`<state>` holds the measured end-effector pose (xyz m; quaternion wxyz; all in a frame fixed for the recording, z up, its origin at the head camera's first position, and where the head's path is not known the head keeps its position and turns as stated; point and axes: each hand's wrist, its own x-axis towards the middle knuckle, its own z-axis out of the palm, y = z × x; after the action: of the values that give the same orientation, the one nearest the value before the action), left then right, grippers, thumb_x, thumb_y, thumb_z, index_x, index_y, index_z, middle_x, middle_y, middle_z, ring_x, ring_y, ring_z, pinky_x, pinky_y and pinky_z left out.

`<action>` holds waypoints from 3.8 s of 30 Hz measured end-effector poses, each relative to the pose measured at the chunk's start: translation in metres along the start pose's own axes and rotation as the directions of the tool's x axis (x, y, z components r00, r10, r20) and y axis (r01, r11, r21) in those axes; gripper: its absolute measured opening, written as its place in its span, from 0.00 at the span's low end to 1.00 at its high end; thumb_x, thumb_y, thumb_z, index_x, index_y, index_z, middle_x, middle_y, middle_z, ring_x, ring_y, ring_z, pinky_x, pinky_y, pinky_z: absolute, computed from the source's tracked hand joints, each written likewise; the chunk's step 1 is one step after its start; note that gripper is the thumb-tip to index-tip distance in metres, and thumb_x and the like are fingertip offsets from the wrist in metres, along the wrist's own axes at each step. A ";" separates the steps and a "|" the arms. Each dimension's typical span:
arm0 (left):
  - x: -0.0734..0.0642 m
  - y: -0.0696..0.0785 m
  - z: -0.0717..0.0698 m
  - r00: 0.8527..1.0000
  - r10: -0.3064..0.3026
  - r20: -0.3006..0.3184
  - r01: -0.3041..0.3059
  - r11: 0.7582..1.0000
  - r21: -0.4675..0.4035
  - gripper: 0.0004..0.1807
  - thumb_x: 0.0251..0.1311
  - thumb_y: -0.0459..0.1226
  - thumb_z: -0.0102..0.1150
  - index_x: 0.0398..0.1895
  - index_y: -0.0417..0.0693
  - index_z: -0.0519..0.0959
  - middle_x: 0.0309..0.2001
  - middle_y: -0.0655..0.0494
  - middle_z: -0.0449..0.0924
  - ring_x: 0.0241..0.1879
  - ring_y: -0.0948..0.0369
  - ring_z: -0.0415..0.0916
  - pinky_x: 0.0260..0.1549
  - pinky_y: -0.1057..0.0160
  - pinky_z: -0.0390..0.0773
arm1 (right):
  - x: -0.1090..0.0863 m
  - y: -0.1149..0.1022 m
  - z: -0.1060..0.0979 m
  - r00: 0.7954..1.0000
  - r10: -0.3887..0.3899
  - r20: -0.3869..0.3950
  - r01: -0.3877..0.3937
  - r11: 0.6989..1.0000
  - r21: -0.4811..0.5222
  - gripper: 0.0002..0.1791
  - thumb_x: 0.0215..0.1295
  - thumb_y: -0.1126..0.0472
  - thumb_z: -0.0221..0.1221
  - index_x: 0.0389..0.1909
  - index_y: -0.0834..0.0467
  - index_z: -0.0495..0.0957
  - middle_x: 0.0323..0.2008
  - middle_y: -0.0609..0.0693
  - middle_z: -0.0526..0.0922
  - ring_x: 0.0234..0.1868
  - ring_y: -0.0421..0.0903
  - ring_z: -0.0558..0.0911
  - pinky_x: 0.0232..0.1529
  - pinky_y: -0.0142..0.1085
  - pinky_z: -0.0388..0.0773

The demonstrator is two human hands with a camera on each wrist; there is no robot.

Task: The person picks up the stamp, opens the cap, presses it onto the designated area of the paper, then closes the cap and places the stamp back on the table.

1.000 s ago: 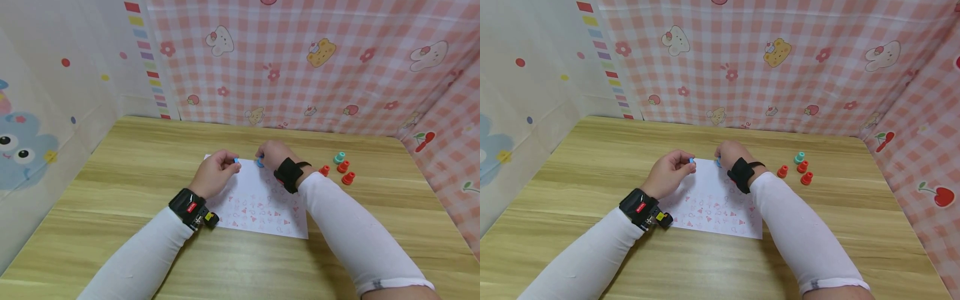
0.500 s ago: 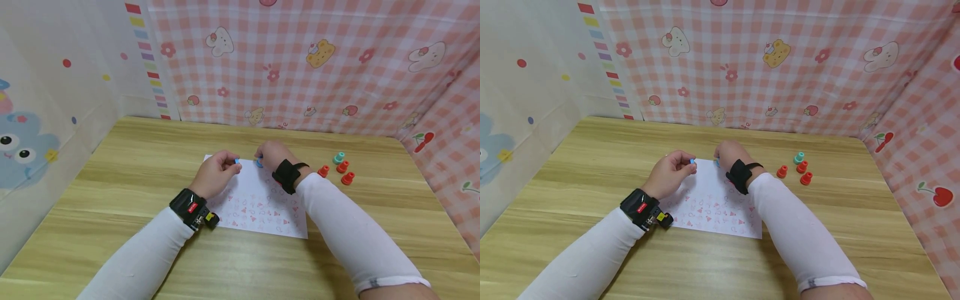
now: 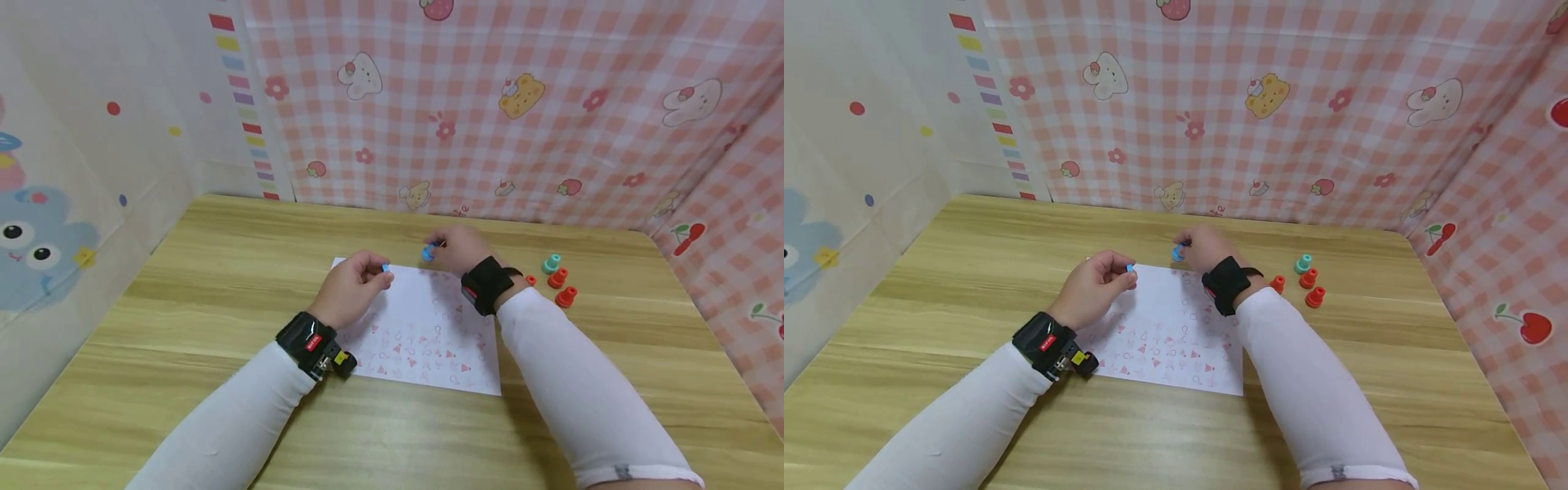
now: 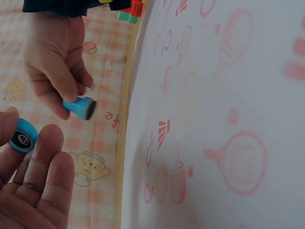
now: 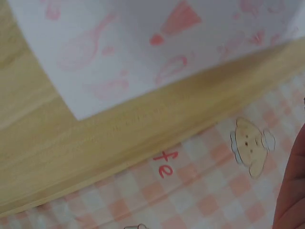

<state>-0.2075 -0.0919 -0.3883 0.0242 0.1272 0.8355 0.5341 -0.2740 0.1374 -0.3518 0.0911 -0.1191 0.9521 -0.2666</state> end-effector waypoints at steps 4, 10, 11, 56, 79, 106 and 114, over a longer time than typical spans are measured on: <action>0.000 -0.001 0.001 1.000 0.006 0.000 -0.006 1.000 0.012 0.17 0.75 0.40 0.62 0.59 0.40 0.79 0.46 0.52 0.88 0.44 0.59 0.88 0.48 0.56 0.84 | -0.010 0.004 -0.011 0.997 -0.004 -0.078 0.010 0.997 0.075 0.19 0.80 0.58 0.58 0.65 0.59 0.82 0.54 0.58 0.87 0.53 0.55 0.84 0.57 0.48 0.81; 0.000 -0.001 0.003 1.000 0.015 0.004 -0.015 1.000 0.010 0.18 0.74 0.39 0.63 0.61 0.40 0.79 0.46 0.52 0.87 0.45 0.56 0.88 0.45 0.61 0.83 | -0.030 0.009 -0.016 0.989 0.049 -0.136 -0.020 0.978 0.206 0.17 0.78 0.55 0.60 0.60 0.57 0.83 0.50 0.56 0.86 0.47 0.53 0.83 0.50 0.44 0.81; 0.000 -0.001 0.003 1.000 0.018 0.005 -0.018 1.000 0.012 0.18 0.74 0.39 0.63 0.61 0.40 0.79 0.46 0.51 0.87 0.45 0.56 0.88 0.44 0.62 0.83 | -0.034 0.010 -0.016 0.988 0.060 -0.145 -0.025 0.972 0.234 0.16 0.78 0.55 0.61 0.59 0.58 0.83 0.49 0.56 0.86 0.46 0.53 0.83 0.48 0.42 0.80; -0.008 0.014 0.027 0.993 0.063 0.098 -0.060 0.998 -0.028 0.16 0.69 0.40 0.69 0.57 0.48 0.83 0.52 0.55 0.88 0.49 0.60 0.89 0.50 0.56 0.86 | -0.079 0.003 0.027 0.999 -0.030 -0.017 0.034 0.734 0.679 0.09 0.68 0.72 0.62 0.46 0.70 0.80 0.40 0.55 0.85 0.36 0.44 0.86 0.48 0.35 0.87; -0.008 0.017 0.021 0.988 0.051 0.146 -0.059 0.997 0.046 0.13 0.68 0.41 0.71 0.52 0.49 0.85 0.53 0.54 0.88 0.47 0.61 0.88 0.48 0.60 0.86 | -0.085 -0.009 0.028 0.998 0.009 -0.065 0.025 0.864 0.502 0.08 0.70 0.68 0.64 0.47 0.61 0.88 0.37 0.55 0.89 0.36 0.46 0.85 0.43 0.37 0.84; -0.012 0.008 -0.034 0.985 -0.036 0.167 -0.081 0.760 0.645 0.42 0.71 0.56 0.63 0.80 0.44 0.64 0.83 0.36 0.52 0.83 0.37 0.48 0.80 0.37 0.52 | -0.124 0.100 -0.049 0.989 0.143 -0.035 -0.147 0.971 -0.186 0.10 0.68 0.64 0.60 0.45 0.62 0.86 0.33 0.52 0.85 0.32 0.49 0.77 0.34 0.37 0.72; -0.011 0.003 -0.040 0.987 -0.063 0.144 -0.054 0.723 0.689 0.46 0.71 0.58 0.60 0.82 0.44 0.59 0.84 0.34 0.45 0.84 0.33 0.40 0.81 0.35 0.45 | -0.127 0.109 -0.052 0.988 0.155 -0.008 -0.152 0.960 -0.237 0.15 0.64 0.65 0.63 0.51 0.65 0.83 0.40 0.59 0.86 0.39 0.54 0.80 0.41 0.46 0.78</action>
<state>-0.2032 -0.1290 -0.3691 0.0423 0.1668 0.9698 0.1728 -0.1846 0.2877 -0.3518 0.1019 -0.0564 0.9829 -0.1428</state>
